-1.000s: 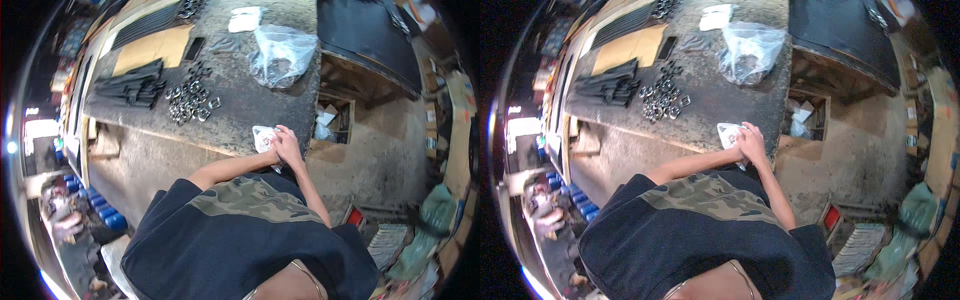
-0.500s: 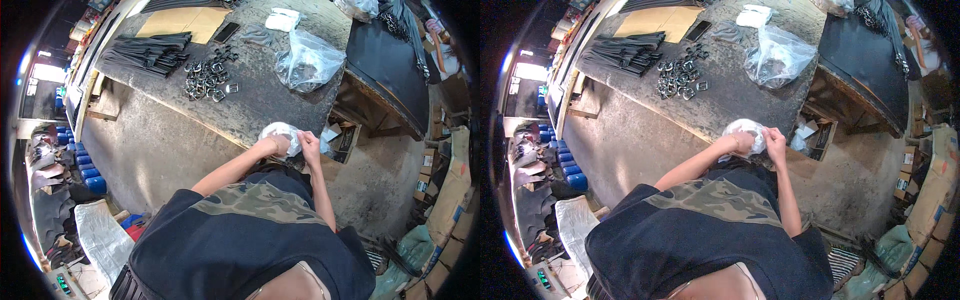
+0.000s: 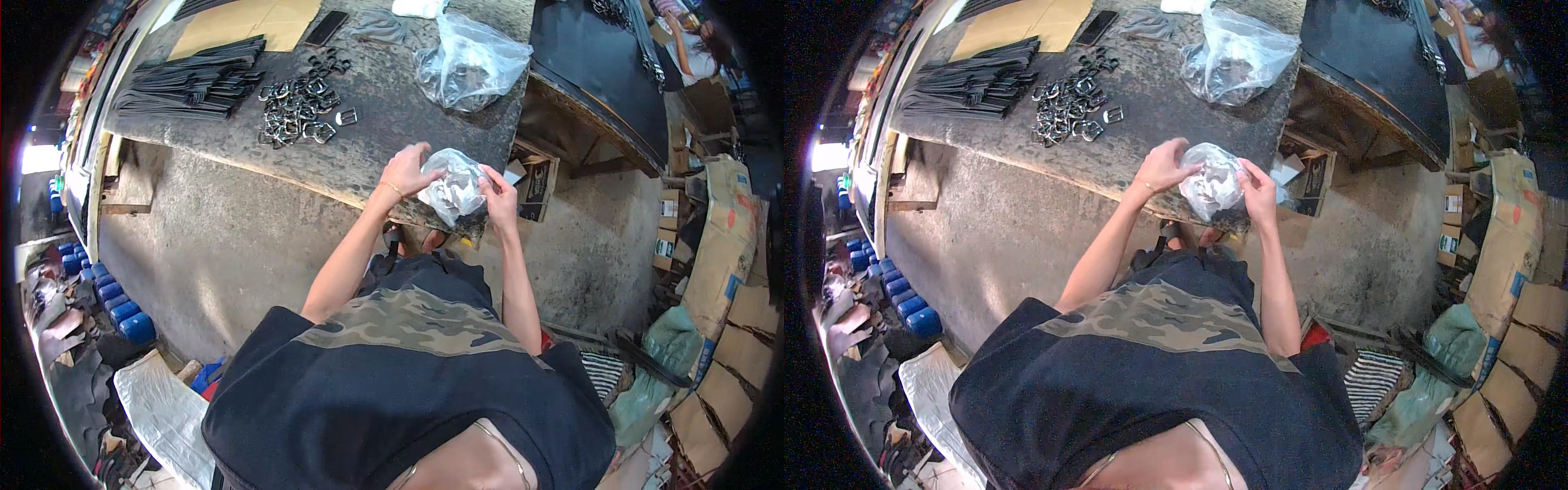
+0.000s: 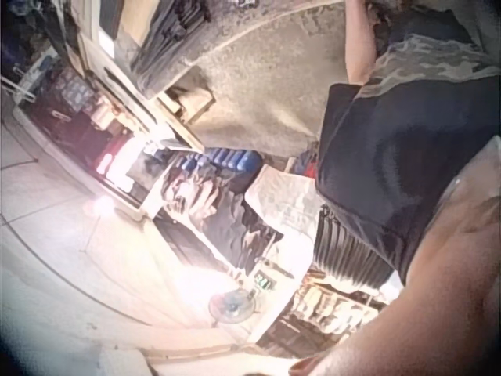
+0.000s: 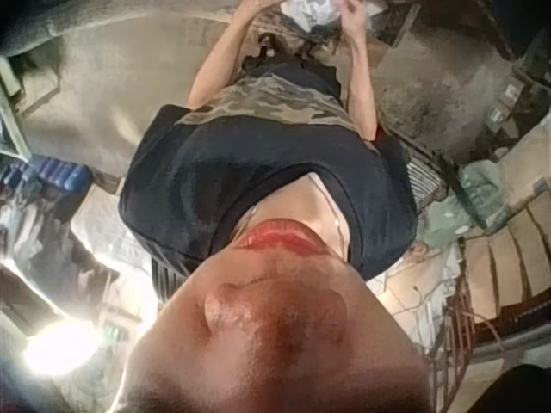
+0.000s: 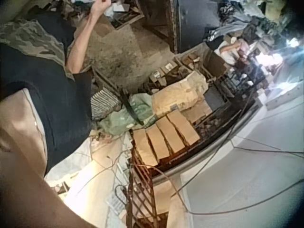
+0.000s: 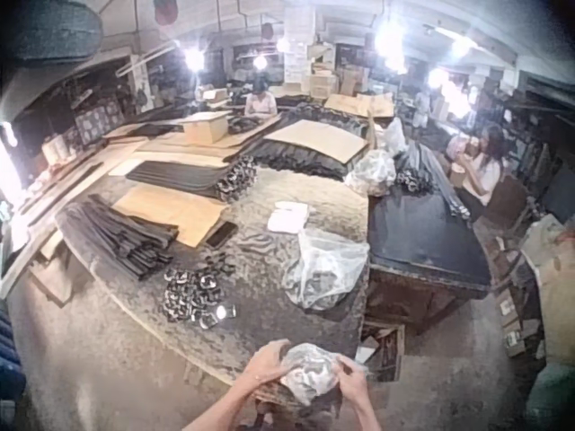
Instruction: The person attaches a buckle to a belt strap, places the belt on the table, and unwraps additional buckles from paper and plastic packaging. The person then organizes the buckles and loops on the table by hand.
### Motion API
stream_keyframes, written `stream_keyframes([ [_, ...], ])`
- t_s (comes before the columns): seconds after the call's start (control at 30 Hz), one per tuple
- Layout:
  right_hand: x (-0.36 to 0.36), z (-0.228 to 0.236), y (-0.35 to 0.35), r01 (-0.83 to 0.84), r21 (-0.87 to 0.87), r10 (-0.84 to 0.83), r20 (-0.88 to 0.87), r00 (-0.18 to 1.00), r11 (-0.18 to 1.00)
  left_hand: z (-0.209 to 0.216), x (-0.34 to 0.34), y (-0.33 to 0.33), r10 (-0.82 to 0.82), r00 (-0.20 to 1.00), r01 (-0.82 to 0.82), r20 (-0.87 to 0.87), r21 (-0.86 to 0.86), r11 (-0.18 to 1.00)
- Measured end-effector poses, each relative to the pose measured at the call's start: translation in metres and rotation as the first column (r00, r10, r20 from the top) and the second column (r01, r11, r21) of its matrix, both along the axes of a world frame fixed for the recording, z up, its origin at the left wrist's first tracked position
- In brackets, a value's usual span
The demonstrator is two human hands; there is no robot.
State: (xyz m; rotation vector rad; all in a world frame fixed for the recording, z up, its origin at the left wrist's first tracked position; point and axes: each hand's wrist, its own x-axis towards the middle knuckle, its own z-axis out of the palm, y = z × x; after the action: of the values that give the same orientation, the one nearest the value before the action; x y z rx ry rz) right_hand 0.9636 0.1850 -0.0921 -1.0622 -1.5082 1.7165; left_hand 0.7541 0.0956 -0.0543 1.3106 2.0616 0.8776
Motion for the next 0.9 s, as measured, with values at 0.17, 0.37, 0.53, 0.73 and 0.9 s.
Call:
stream_keyframes([
  [0.17, 0.011, 0.02, -0.011, -0.099, -0.039, 0.098, -0.04, 0.994, 0.994, -0.024, 0.023, 0.014, -0.019, 0.999, 0.021, -0.027, 0.086, 0.996],
  [0.37, 0.016, 0.052, -0.023, -0.292, 0.386, 0.101, 0.445, 0.89, 0.875, -0.003, 0.068, 0.037, -0.157, 0.936, 0.172, 0.315, -0.019, 0.985],
  [0.53, 0.06, 0.055, 0.014, 0.086, 0.499, -0.344, 0.453, 0.823, 0.862, 0.069, 0.048, 0.043, -0.148, 0.898, 0.095, 0.414, 0.146, 0.985],
  [0.73, 0.136, -0.025, 0.116, 0.215, 0.528, -0.544, 0.612, 0.574, 0.822, 0.266, 0.022, 0.021, 0.083, 0.996, -0.036, -0.017, 0.803, 0.596],
  [0.9, 0.128, -0.104, 0.172, 0.002, 0.308, -0.25, 0.768, 0.589, 0.951, 0.316, -0.017, -0.028, 0.015, 0.996, 0.081, -0.092, 0.932, 0.355],
])
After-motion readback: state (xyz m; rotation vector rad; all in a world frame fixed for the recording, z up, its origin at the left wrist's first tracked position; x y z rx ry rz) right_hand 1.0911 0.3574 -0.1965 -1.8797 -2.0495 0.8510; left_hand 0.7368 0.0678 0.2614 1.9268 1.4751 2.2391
